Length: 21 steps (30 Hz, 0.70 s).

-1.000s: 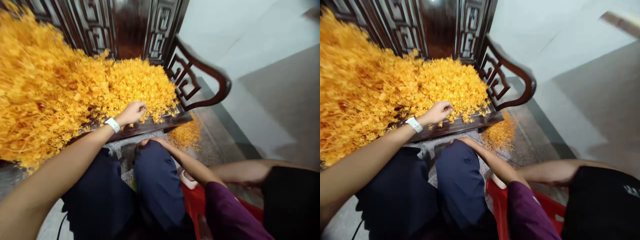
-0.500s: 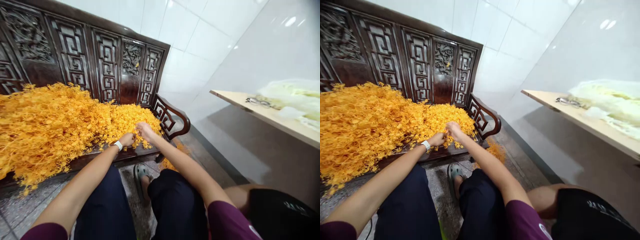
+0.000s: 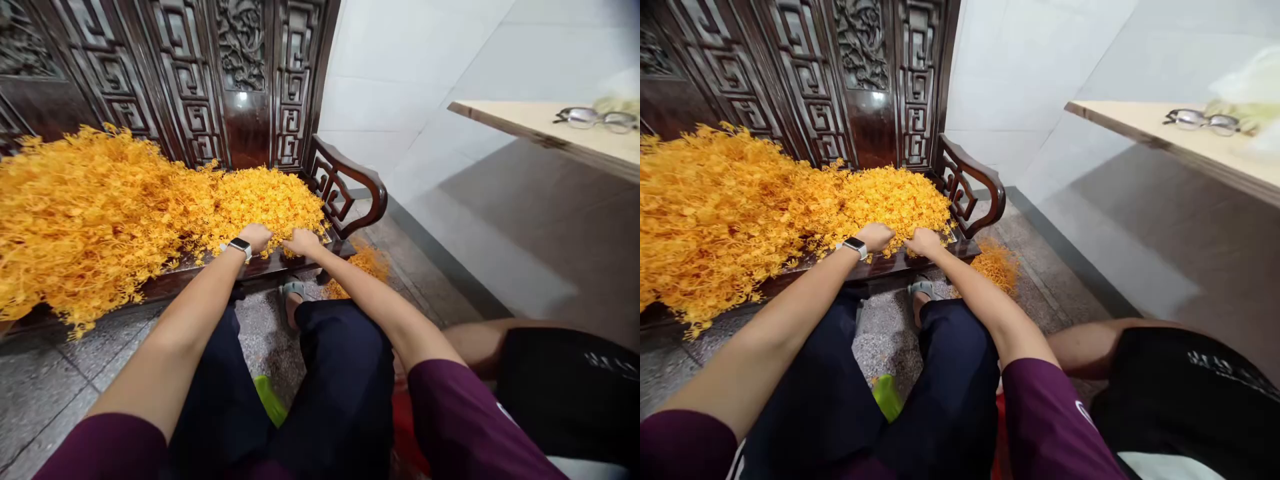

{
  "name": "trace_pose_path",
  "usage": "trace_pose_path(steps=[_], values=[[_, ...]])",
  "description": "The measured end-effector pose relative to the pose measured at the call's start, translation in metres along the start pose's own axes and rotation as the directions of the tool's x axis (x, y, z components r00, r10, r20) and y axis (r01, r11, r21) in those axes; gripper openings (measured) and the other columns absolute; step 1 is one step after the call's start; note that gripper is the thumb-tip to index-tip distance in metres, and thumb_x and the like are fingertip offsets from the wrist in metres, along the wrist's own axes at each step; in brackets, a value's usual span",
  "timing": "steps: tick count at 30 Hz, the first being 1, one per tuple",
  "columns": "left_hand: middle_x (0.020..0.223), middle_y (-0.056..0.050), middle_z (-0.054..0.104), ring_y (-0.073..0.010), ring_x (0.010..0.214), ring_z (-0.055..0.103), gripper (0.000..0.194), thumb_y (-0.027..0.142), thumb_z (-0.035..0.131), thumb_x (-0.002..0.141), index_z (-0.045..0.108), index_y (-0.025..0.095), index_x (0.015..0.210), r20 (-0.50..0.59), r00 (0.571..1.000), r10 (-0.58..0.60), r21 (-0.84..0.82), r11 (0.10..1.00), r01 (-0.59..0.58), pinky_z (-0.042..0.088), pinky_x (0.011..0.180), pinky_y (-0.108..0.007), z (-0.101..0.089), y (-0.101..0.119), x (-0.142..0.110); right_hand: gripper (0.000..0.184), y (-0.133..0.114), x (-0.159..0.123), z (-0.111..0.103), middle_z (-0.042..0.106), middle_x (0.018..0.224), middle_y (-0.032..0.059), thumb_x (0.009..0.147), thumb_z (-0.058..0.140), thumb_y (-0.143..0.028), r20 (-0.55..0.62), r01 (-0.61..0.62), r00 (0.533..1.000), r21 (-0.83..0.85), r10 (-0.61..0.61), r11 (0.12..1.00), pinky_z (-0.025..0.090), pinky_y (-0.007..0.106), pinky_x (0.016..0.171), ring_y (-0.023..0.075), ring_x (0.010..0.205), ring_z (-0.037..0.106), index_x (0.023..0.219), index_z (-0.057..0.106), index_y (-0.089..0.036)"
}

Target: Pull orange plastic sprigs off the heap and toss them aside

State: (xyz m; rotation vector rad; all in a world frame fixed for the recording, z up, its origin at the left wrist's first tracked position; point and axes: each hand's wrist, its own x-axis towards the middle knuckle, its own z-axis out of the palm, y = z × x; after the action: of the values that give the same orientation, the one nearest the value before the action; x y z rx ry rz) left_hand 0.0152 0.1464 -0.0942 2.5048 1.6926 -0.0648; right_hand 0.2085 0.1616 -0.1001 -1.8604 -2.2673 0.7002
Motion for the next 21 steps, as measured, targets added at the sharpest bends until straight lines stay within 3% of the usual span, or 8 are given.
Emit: trace_pose_path(steps=[5, 10, 12, 13, 15, 18, 19, 21], values=[[0.109, -0.022, 0.074, -0.0340, 0.111, 0.069, 0.024, 0.018, 0.057, 0.094, 0.074, 0.012, 0.110, -0.034, 0.998, 0.057, 0.000, 0.998, -0.057, 0.049, 0.097, -0.044, 0.004, -0.012, 0.005, 0.036, 0.003, 0.004, 0.003, 0.076, 0.117, 0.0253, 0.086, 0.072, -0.043, 0.013, -0.078, 0.997, -0.139, 0.080, 0.987, 0.053, 0.036, 0.094, 0.0354, 0.115, 0.072, 0.102, 0.077, -0.011], [0.117, -0.023, 0.070, -0.0336, 0.113, 0.066, 0.039, 0.038, 0.038, 0.108, 0.066, 0.012, 0.118, -0.232, 0.972, 0.028, -0.124, 0.991, -0.058, 0.047, 0.096, -0.044, -0.008, -0.003, 0.019, 0.044, -0.015, 0.002, -0.043, 0.072, 0.120, 0.0265, 0.100, 0.048, -0.045, -0.228, -0.080, 0.973, -0.191, 0.036, 0.978, 0.051, 0.040, 0.095, 0.0351, 0.115, 0.069, 0.115, 0.071, -0.010], [0.113, -0.020, 0.070, -0.0296, 0.106, 0.066, 0.050, 0.047, 0.028, 0.110, 0.065, 0.013, 0.113, -0.347, 0.936, -0.056, -0.306, 0.950, -0.056, 0.048, 0.094, -0.041, -0.018, 0.005, 0.023, 0.042, -0.028, -0.002, -0.060, 0.072, 0.112, 0.0217, 0.103, 0.040, -0.042, -0.359, -0.009, 0.933, -0.130, -0.039, 0.991, 0.050, 0.041, 0.095, 0.0325, 0.109, 0.068, 0.114, 0.067, -0.013], [0.109, -0.018, 0.070, -0.0270, 0.100, 0.066, 0.054, 0.051, 0.025, 0.110, 0.064, 0.014, 0.109, -0.388, 0.914, -0.123, -0.456, 0.887, -0.075, 0.048, 0.090, -0.039, -0.024, 0.009, 0.024, 0.038, -0.035, -0.003, -0.065, 0.072, 0.105, 0.0174, 0.103, 0.040, -0.040, -0.421, 0.064, 0.904, -0.055, -0.081, 0.996, 0.050, 0.040, 0.094, 0.0299, 0.103, 0.067, 0.110, 0.066, -0.014], [0.101, -0.014, 0.070, -0.0219, 0.087, 0.065, 0.057, 0.058, 0.026, 0.109, 0.063, 0.015, 0.102, -0.382, 0.887, -0.260, -0.777, 0.610, -0.156, 0.050, 0.082, -0.035, -0.035, 0.015, 0.024, 0.024, -0.048, -0.005, -0.068, 0.067, 0.091, 0.0085, 0.098, 0.047, -0.036, -0.500, 0.254, 0.855, 0.178, -0.135, 0.951, 0.051, 0.037, 0.088, 0.0235, 0.091, 0.064, 0.098, 0.063, -0.018], [0.102, -0.011, 0.069, -0.0172, 0.082, 0.062, 0.048, 0.061, 0.044, 0.104, 0.063, 0.017, 0.102, -0.284, 0.908, -0.307, -0.957, 0.150, -0.249, 0.050, 0.073, -0.029, -0.045, 0.016, 0.017, 0.007, -0.063, 0.000, -0.059, 0.060, 0.084, 0.0017, 0.090, 0.054, -0.027, -0.426, 0.405, 0.889, 0.562, -0.167, 0.722, 0.052, 0.030, 0.075, 0.0167, 0.078, 0.058, 0.089, 0.056, -0.021], [0.102, -0.010, 0.069, -0.0165, 0.081, 0.062, 0.042, 0.057, 0.053, 0.101, 0.063, 0.017, 0.101, -0.272, 0.910, -0.312, -0.962, 0.080, -0.260, 0.050, 0.072, -0.028, -0.046, 0.013, 0.014, 0.004, -0.067, 0.002, -0.054, 0.060, 0.083, 0.0006, 0.088, 0.056, -0.025, -0.376, 0.395, 0.910, 0.659, -0.176, 0.640, 0.051, 0.028, 0.072, 0.0156, 0.076, 0.057, 0.090, 0.056, -0.022], [0.098, -0.008, 0.068, -0.0160, 0.080, 0.062, 0.028, 0.045, 0.067, 0.091, 0.063, 0.018, 0.095, -0.267, 0.899, -0.348, -0.962, 0.049, -0.267, 0.050, 0.071, -0.028, -0.046, 0.003, 0.008, 0.011, -0.074, 0.006, -0.045, 0.061, 0.083, -0.0007, 0.083, 0.060, -0.019, -0.280, 0.339, 0.941, 0.786, -0.191, 0.517, 0.051, 0.026, 0.070, 0.0143, 0.076, 0.058, 0.093, 0.057, -0.021]])
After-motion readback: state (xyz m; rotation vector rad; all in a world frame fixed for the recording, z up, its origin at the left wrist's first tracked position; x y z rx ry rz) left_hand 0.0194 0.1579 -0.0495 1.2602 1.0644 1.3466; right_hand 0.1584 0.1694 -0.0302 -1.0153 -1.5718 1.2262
